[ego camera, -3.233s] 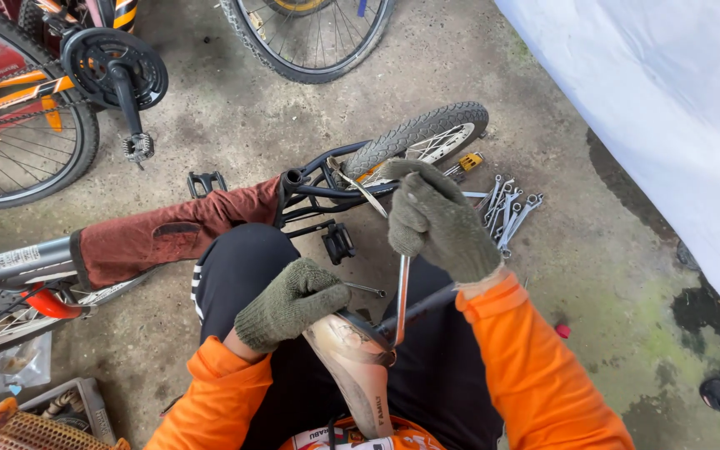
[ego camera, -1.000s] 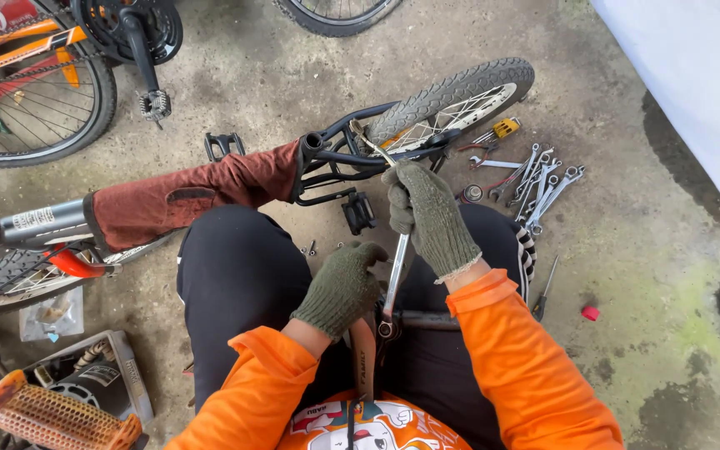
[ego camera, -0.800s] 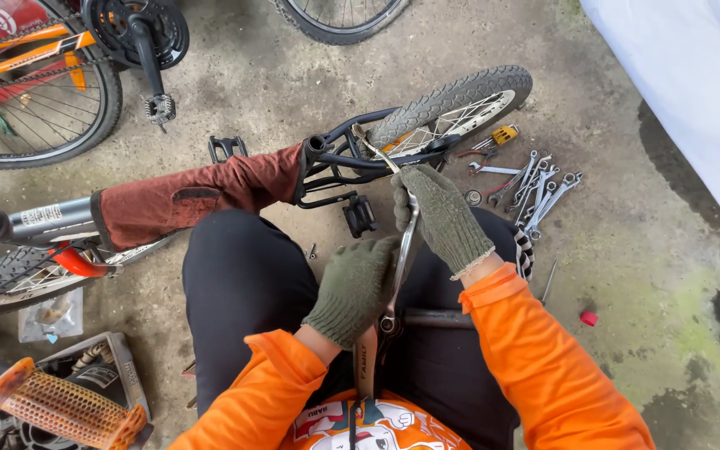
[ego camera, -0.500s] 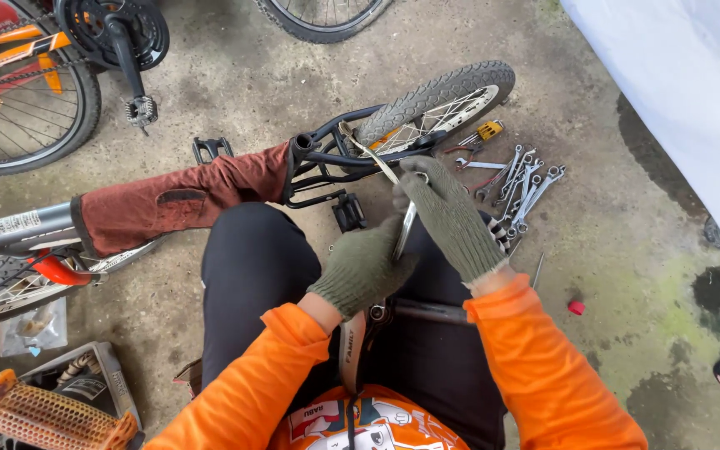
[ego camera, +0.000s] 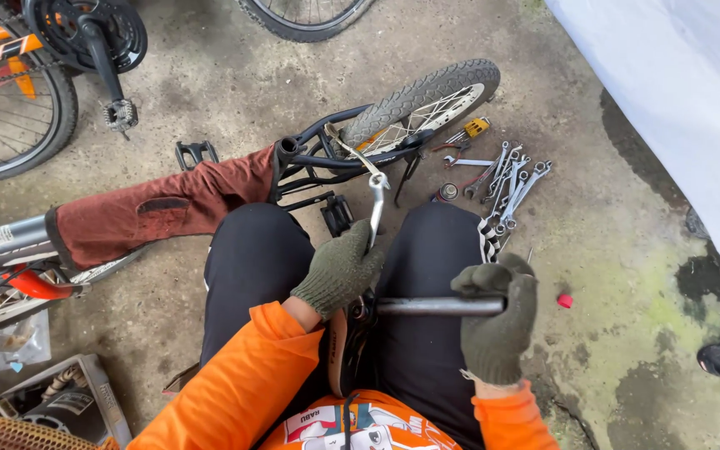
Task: Adjusting the height and angle of a bicycle seat using a wrench
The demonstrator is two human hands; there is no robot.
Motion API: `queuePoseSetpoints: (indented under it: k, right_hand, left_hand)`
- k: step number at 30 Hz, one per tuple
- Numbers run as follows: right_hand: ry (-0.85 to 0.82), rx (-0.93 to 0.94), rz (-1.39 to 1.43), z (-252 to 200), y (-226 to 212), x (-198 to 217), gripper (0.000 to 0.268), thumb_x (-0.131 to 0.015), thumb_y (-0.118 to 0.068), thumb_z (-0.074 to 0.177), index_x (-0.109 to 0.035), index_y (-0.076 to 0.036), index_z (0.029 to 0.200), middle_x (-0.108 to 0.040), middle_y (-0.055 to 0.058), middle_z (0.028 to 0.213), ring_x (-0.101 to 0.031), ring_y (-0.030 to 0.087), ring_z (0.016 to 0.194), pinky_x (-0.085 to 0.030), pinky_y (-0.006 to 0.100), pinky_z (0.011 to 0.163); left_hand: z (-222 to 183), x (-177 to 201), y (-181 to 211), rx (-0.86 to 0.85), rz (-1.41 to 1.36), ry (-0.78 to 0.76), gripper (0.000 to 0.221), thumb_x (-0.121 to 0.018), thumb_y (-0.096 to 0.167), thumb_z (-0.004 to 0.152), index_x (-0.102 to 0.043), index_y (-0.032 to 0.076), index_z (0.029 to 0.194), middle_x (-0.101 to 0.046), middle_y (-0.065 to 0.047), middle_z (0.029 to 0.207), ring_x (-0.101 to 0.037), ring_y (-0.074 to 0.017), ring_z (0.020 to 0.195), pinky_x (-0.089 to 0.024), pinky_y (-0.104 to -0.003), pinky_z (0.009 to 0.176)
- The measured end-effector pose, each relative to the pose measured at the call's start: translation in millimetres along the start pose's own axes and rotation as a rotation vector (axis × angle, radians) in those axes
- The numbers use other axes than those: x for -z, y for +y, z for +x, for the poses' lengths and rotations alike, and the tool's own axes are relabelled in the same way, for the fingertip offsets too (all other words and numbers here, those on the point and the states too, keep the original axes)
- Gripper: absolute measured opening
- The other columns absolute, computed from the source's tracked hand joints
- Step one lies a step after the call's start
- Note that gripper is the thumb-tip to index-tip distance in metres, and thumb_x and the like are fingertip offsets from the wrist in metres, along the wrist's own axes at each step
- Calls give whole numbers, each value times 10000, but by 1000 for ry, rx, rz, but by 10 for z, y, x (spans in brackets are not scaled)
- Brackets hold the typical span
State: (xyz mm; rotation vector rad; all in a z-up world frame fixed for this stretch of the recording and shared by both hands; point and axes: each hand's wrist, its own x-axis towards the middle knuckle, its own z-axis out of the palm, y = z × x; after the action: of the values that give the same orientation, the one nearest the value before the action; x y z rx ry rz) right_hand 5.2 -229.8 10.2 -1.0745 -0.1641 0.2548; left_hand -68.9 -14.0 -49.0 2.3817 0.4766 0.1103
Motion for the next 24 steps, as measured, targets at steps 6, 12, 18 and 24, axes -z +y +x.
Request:
queuePoseSetpoints:
  k: [6,12,18,24]
  right_hand:
    - [-25,-93,304,88,-131,-249,165,-470,-186,1067,-593,-105,994,-359,-41,553,-303,97,435,-288,298,449]
    - [-99,-100,235,27,-265,-640,229,-509,-135,1072,-662,-38,934,-402,-33,507,-339,94,391,-309,284,396]
    - [-177,-128,90,1,-312,-878,154,-532,-65,1023,-641,20,957,-432,-8,523,-318,97,417,-326,295,404]
    - [-141,60,-470,159,-411,-1091,246,-577,-79,1002,-687,82,852,-501,115,383,-600,198,362,-475,250,381]
  left_hand:
    - [71,541,398,344,-456,-117,270,-593,307,920,-687,107,1075,-715,-29,807,-663,-152,695,-546,-294,656]
    - [464,818,423,568,-1249,94,355,-673,347,909,-631,32,1069,-557,-51,830,-539,-141,668,-453,-265,593]
    - [873,855,153,492,-1430,44,503,-533,477,963,-697,62,1195,-507,47,632,-405,-75,521,-243,-241,486]
    - [1029,563,-420,299,-1802,-50,649,-547,495,1001,-601,-11,1404,-674,-128,662,-518,-154,428,-343,-197,340]
